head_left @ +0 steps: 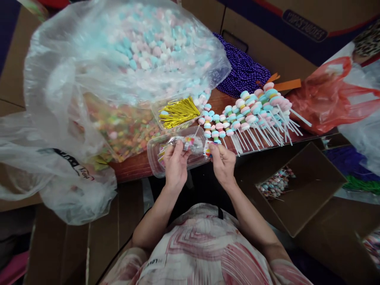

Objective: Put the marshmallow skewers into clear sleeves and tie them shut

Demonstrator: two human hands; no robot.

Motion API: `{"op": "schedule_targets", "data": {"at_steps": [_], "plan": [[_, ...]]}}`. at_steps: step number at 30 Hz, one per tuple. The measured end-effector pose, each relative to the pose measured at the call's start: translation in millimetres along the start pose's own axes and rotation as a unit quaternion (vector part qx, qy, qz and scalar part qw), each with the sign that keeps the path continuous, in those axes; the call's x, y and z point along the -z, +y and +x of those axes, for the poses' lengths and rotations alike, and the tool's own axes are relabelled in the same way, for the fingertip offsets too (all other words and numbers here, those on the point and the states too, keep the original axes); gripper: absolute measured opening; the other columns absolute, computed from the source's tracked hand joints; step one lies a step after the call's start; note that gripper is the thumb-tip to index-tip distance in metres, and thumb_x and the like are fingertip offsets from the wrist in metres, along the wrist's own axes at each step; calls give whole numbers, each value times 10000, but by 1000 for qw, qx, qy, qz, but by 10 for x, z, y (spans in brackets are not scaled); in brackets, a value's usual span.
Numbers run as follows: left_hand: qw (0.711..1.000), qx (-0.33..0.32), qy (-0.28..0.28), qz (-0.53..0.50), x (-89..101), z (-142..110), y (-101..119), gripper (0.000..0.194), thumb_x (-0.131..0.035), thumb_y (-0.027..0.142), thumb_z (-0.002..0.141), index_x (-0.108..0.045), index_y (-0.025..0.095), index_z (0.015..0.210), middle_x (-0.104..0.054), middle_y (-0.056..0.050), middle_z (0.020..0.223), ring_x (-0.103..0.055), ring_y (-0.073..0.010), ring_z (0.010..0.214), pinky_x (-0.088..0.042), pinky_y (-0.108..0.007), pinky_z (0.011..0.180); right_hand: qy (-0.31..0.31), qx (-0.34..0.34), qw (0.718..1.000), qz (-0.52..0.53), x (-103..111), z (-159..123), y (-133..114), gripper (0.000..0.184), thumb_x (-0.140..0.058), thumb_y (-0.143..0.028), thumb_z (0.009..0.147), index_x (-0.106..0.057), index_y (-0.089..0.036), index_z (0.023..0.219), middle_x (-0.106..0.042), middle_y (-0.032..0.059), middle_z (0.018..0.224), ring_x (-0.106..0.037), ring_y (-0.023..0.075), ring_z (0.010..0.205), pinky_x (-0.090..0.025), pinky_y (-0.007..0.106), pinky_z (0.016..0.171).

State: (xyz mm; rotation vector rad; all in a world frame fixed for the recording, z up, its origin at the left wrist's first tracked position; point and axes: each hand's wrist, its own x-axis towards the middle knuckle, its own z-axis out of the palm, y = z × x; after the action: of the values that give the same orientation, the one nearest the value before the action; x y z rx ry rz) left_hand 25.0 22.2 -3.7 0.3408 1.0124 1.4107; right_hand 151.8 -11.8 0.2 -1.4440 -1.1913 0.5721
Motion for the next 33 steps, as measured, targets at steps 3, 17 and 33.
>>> {"op": "schedule_targets", "data": {"at_steps": [3, 17, 33], "plan": [[999, 33, 12, -5, -15, 73, -6, 398, -931, 455, 663, -645, 194, 758, -711, 29, 767, -651, -83, 657, -528, -233, 685, 71, -25, 996, -45, 130, 101, 118, 466, -494, -454, 1029, -485, -222, 626, -455, -36, 579, -421, 124, 568, -361, 289, 602], [990, 114, 56, -65, -60, 221, 121, 371, -858, 464, 794, -624, 176, 787, -673, 16, 650, -674, -116, 629, -495, -235, 672, 53, 37, 921, -385, 343, 247, 579, 214, -512, -215, 951, -646, -194, 786, -705, 101, 825, -598, 228, 770, -405, 344, 716], [993, 62, 76, -63, -26, 312, 91, 407, -891, 495, 731, -644, 188, 837, -714, 8, 751, -705, -122, 682, -500, -247, 716, -2, 45, 996, -73, 750, -138, 48, 109, -668, -216, 951, -740, -220, 869, -679, -9, 759, -616, 151, 708, -459, 303, 691]]}}
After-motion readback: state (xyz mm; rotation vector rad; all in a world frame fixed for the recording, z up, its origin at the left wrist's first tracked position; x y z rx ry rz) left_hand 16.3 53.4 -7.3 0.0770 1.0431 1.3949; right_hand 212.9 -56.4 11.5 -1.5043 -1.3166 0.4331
